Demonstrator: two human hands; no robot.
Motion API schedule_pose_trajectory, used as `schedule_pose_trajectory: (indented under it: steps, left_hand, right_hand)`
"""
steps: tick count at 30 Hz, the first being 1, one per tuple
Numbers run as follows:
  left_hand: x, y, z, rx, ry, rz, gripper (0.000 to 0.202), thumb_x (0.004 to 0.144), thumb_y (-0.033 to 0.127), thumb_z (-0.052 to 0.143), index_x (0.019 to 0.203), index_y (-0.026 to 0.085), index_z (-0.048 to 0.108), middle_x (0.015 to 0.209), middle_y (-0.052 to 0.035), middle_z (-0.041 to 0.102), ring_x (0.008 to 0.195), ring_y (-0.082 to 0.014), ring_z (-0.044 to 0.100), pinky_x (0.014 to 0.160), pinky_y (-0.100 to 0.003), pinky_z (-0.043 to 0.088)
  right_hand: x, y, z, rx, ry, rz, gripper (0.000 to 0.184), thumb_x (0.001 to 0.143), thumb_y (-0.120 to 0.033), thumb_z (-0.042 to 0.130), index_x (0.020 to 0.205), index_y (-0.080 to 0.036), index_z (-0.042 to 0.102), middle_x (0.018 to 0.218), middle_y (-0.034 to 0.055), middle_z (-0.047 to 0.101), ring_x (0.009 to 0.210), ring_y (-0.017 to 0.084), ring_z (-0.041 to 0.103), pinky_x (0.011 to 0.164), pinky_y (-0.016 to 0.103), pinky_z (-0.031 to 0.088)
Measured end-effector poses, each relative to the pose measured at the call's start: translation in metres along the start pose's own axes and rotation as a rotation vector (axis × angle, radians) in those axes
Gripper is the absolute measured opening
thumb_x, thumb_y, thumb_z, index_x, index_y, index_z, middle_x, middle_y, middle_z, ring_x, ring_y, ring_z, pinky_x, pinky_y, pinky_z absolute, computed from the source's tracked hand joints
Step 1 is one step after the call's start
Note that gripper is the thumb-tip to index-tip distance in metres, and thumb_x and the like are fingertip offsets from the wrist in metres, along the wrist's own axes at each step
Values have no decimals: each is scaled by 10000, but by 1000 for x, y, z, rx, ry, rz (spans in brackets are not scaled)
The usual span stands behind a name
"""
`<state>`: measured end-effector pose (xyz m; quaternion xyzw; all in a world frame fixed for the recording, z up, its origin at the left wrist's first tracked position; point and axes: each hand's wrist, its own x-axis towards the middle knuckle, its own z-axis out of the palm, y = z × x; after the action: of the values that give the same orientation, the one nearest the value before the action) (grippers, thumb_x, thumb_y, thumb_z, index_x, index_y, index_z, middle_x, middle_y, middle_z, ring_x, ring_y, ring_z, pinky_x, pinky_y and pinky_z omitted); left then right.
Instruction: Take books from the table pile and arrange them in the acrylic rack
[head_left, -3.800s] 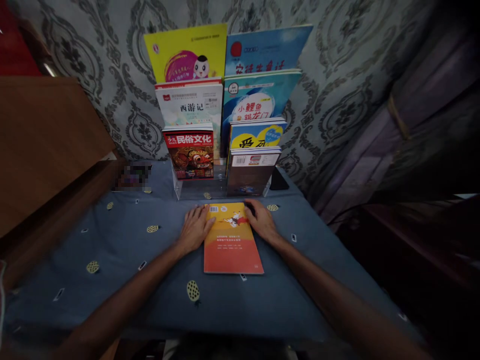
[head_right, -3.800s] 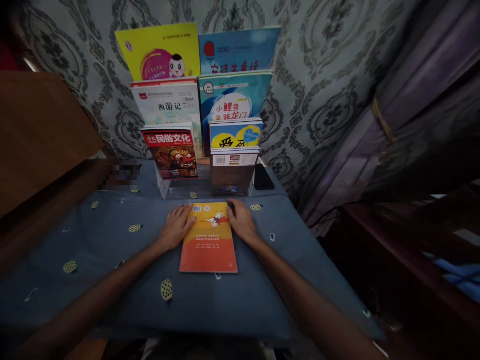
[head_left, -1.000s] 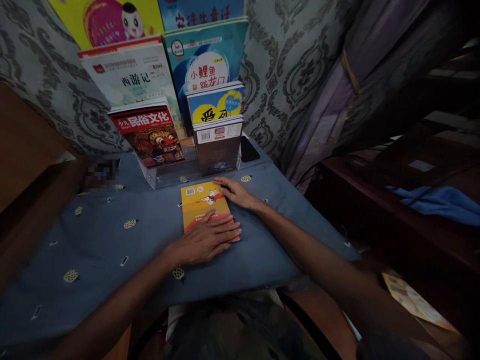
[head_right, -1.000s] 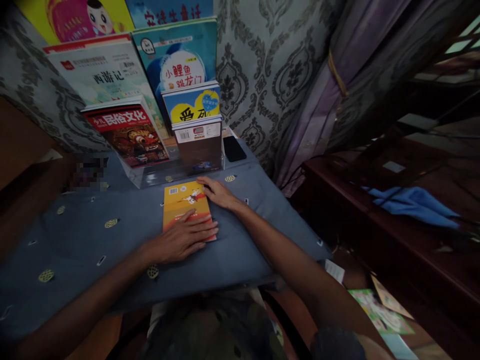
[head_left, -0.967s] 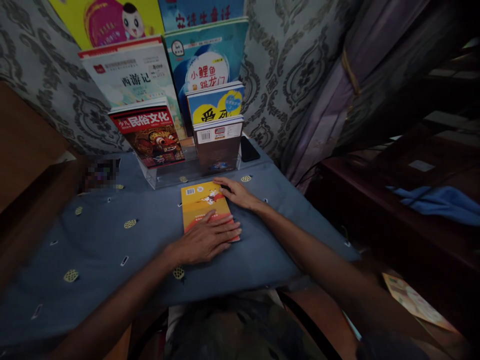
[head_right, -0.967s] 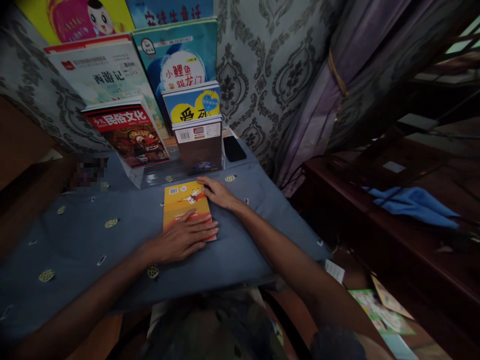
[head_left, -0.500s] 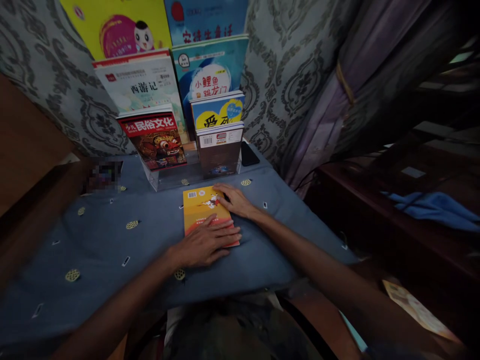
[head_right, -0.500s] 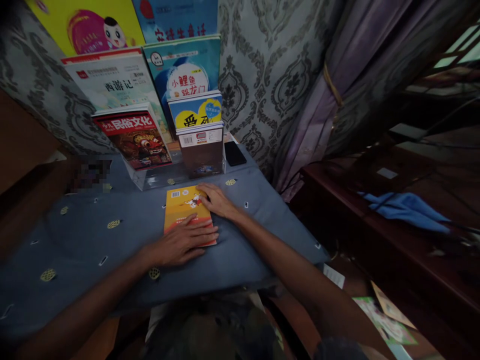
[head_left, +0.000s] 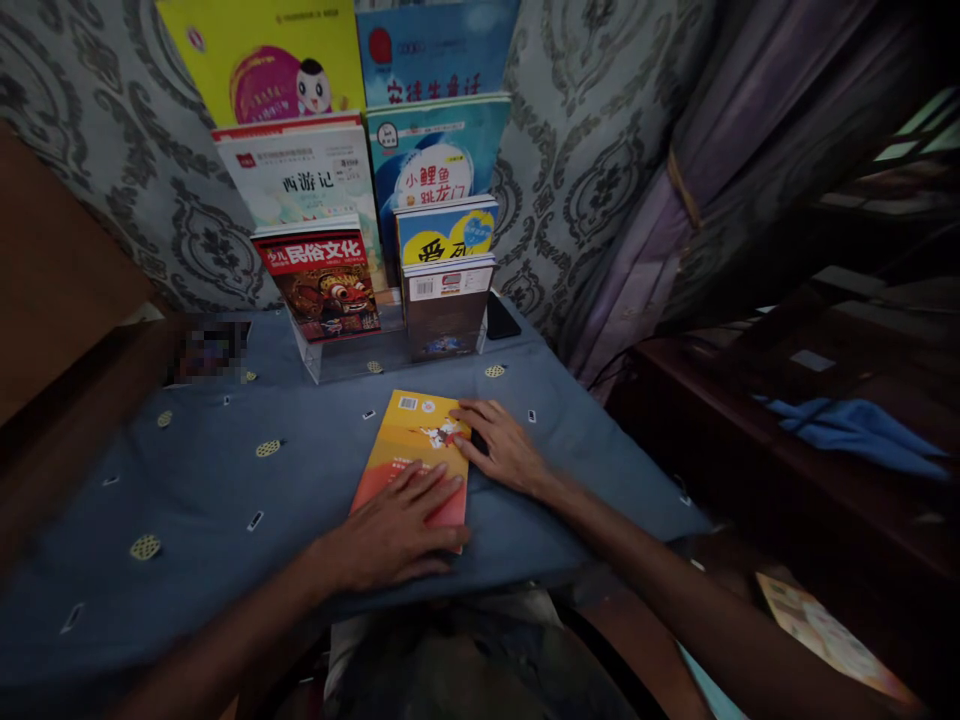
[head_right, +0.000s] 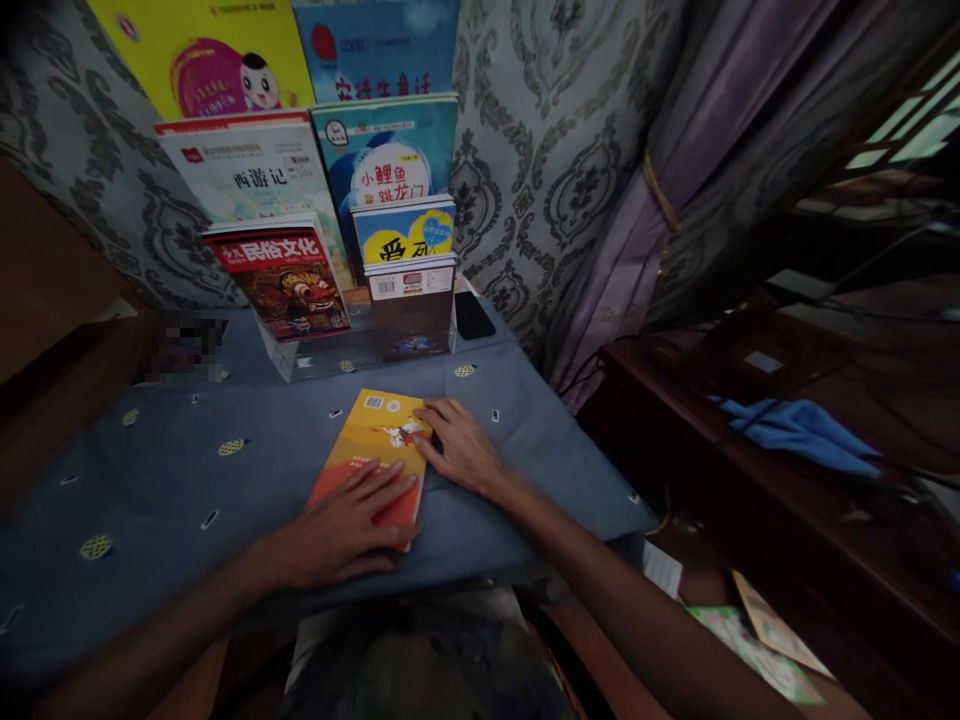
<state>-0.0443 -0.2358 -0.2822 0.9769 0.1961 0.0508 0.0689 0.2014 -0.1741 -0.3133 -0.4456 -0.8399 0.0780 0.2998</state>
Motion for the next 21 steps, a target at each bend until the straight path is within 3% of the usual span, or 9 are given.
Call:
schedule_pose_trajectory:
  steps: [3,5,9,12,15,18,21]
  left_hand:
    - [-16,9,4,61,-22,23,517,907,582,579,1317,268,571,1614,-137,331,1511,-358,252,1212,-596,231]
    - [-27,16,10,118,-14,25,558,899,581,594,1348,253,542,1621,-136,319,1515,-356,239,1216,-609,206]
    - [-47,30,25,250,78,-21,486,970,288,554,1441,211,461,1592,-130,380,1498,-291,305,1239,-557,187]
    - [-58,35,27,255,156,-23,481,987,200,491,1461,140,437,1502,-135,510,1448,-253,406,1235,-499,256]
    - [-66,33,12,114,224,-22,441,1016,261,461,1446,162,454,1370,-111,639,1348,-208,538,1165,-402,410]
    - [-67,28,-17,-81,298,-38,382,1020,388,468,1346,201,534,1221,-95,726,1147,-183,684,987,-294,546]
    - [-59,21,-49,-222,362,-79,324,994,454,511,1176,208,615,1016,-56,773,898,-160,746,787,-236,568]
  right_hand:
    - [-23,-17,-8,-66,-30,14,387,958,-370,525,1287,-188,618,1293,171,602,1172,318,551,985,524,492]
    - [-41,-30,-11,-107,-41,22,410,955,-403,537,1301,-197,614,1305,179,592,1179,333,542,953,529,501]
    - [-80,-56,-14,-148,-39,11,491,919,-485,589,1338,-229,592,1330,181,580,1137,341,553,911,543,515]
    - [-101,-71,-15,-148,1,21,586,881,-509,642,1404,-267,537,1355,181,563,1169,356,545,910,561,520]
    - [-111,-79,-16,-120,-1,21,629,846,-508,689,1420,-311,523,1307,171,595,1177,365,555,901,566,534]
    - [-110,-83,-19,-95,-10,5,540,875,-448,670,1386,-319,552,1215,150,646,1115,350,594,871,560,554]
    - [-101,-86,-20,-73,-1,7,441,940,-314,583,1380,-316,552,1115,121,680,1014,309,631,836,514,579]
